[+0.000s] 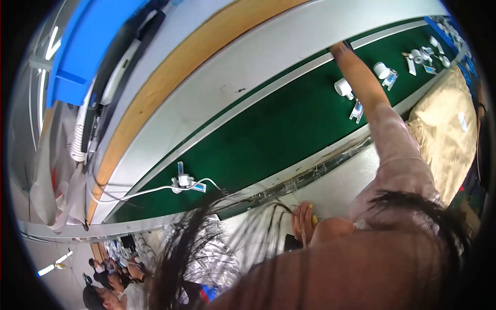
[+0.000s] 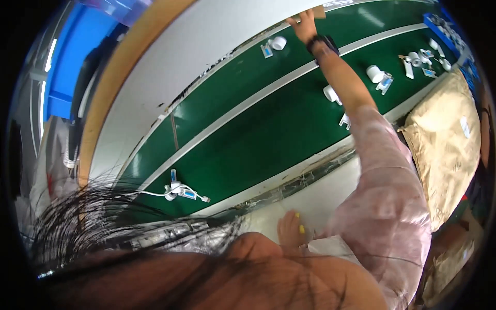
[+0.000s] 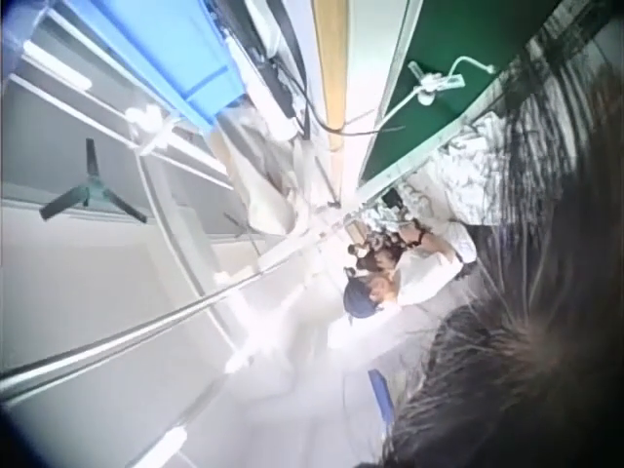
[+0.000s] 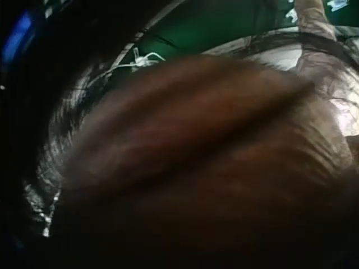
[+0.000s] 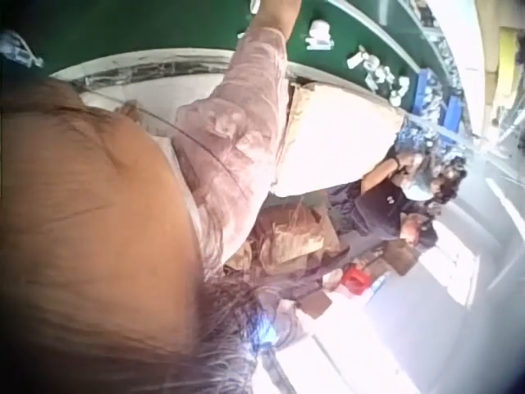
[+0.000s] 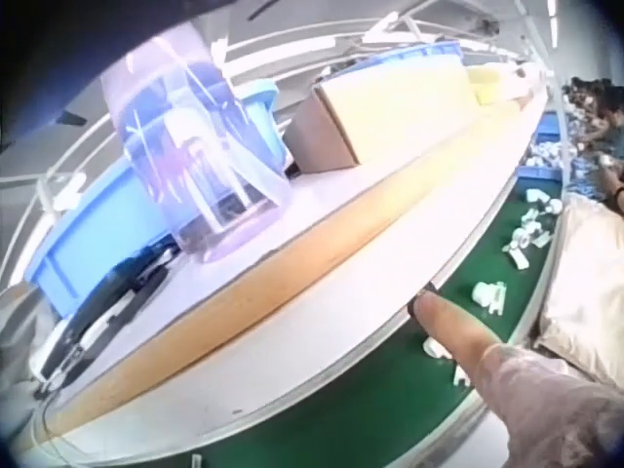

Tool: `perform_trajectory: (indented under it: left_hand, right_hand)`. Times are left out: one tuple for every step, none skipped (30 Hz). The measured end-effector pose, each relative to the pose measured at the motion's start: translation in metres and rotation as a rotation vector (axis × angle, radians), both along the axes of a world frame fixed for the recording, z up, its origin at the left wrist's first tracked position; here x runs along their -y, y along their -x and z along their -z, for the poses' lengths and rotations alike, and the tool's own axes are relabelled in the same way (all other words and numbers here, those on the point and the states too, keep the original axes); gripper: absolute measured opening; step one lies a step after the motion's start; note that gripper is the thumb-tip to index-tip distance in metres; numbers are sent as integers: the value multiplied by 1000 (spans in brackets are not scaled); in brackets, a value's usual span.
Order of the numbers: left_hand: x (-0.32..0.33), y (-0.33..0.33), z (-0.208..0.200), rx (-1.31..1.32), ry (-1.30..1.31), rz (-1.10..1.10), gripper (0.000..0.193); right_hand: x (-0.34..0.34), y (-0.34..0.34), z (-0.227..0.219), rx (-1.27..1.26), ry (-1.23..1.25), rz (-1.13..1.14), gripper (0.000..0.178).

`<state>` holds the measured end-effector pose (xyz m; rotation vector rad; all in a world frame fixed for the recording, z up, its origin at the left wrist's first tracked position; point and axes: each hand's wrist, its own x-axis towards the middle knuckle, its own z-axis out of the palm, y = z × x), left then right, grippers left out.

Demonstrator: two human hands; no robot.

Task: Assembling small electronic parts and placing them on a conveyor belt on a manufacturing line.

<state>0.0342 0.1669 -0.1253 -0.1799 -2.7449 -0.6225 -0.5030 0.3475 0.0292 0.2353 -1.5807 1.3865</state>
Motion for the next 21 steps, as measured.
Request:
perform_trajectory:
  left_hand:
    - [14, 1, 41, -240, 234, 105, 46]
    - [29, 9, 64, -483, 486, 203, 47]
    - [32, 14, 58, -487, 483, 211, 47]
    - [32, 16, 41, -447, 548, 256, 47]
    - [29, 19, 29, -409, 607, 311, 48]
    - [28, 12, 23, -392, 611, 288, 48]
    - [25, 6, 19, -270, 475, 218, 48]
    - [21, -2, 15, -150, 336, 149, 49]
    - [16, -4, 7, -49, 193, 120, 49]
    - [12, -4, 0, 55, 50, 97, 49]
    - [10, -5, -5, 162, -89, 63, 50]
    - [8, -3, -7, 154, -90, 80, 50]
    - [7, -2, -7, 141, -101, 70, 50]
    - [6, -2, -7, 132, -114, 64, 50]
    - [7, -2, -7, 132, -118, 77, 50]
    - [9, -1, -5, 100, -108, 94, 49]
    - [11, -1, -5, 71, -98, 107, 48]
    - [13, -1, -5, 72, -101, 119, 48]
    - [9, 0, -5, 52, -113, 137, 48]
    - [8, -1, -6, 33, -118, 142, 47]
    - [9, -3, -5, 40, -121, 170, 47]
  right_hand:
    - [27, 5, -18, 2, -15, -5, 40]
    - [58, 17, -30, 3, -265, -99, 41]
    - [68, 30, -36, 11, -516, -173, 41]
    - [72, 48, -36, 20, -764, -259, 41]
    - [77, 8, -7, 27, -766, -253, 41]
    - [97, -36, 5, 267, -631, -824, 36]
    - [110, -80, -2, 307, -756, -1147, 31]
    - [120, -114, -2, 344, -875, -1471, 29]
    - [108, -147, 1, 453, -930, -1699, 27]
    - [95, -170, 13, 495, -1121, -1793, 34]
    - [82, -201, 16, 625, -1162, -1809, 36]
    - [70, -233, 18, 752, -1204, -1821, 37]
    - [56, -265, 18, 757, -1111, -1808, 38]
    - [41, -297, 20, 764, -1015, -1793, 40]
    - [30, -326, 29, 839, -916, -1826, 40]
    - [20, -352, 37, 912, -812, -1855, 39]
    - [12, -376, 36, 932, -832, -1823, 40]
    - [5, -398, 34, 950, -851, -1790, 41]
    - [-10, -423, 28, 1048, -830, -1684, 40]
    - [-18, -444, 25, 1066, -806, -1655, 40]
    - [-23, -464, 23, 1136, -793, -1550, 40]
